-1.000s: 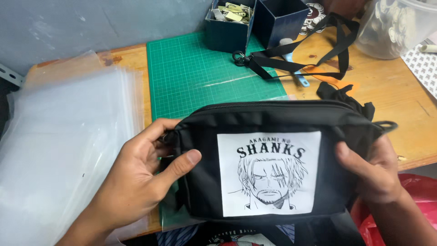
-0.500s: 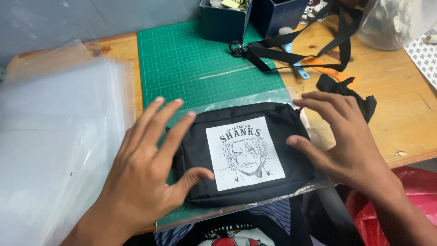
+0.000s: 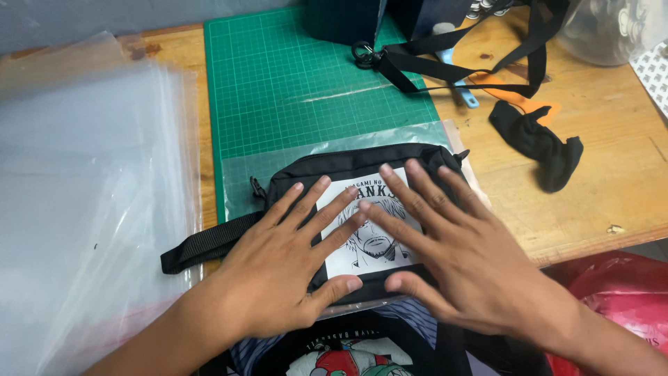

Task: The person cleans a black shoulder bag with a printed design using a black cloth and a blue brush. They then attach a small bear-shaped keychain to the bag's zipper and place the bag into a clear plastic bag.

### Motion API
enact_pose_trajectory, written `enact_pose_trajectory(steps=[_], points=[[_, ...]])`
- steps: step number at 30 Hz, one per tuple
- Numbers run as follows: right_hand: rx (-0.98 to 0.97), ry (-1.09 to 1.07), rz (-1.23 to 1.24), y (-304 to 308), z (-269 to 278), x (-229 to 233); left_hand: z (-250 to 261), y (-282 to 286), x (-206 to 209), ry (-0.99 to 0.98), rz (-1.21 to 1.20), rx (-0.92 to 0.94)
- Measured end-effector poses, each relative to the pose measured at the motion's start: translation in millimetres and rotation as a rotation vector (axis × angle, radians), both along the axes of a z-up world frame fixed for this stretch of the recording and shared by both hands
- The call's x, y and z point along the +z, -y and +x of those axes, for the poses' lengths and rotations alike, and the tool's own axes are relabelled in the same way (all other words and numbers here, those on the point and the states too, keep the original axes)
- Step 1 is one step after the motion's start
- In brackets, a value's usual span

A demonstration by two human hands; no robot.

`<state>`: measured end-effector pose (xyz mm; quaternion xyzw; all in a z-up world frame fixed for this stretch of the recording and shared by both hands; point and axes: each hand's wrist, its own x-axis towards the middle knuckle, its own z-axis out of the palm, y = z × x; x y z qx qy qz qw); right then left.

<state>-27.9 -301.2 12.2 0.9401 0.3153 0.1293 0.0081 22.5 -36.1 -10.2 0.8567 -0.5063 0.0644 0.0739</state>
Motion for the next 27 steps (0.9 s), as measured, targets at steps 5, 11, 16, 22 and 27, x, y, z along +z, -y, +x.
enact_pose_trajectory(steps=[5,11,16,22,27], points=[[-0.006,-0.024,0.119,-8,-3,-18,-5,0,0,-0.031,-0.022,0.014],[-0.008,-0.002,0.081,-8,-3,-18,-14,-5,2,-0.032,-0.157,0.106],[0.001,-0.017,0.097,-8,-2,-17,-18,-10,-1,0.018,-0.087,0.099],[0.087,-0.336,0.261,15,8,-1,-17,-13,-2,0.011,-0.098,0.084],[-0.144,-0.367,0.364,22,27,37,-17,-12,-4,0.026,-0.099,0.085]])
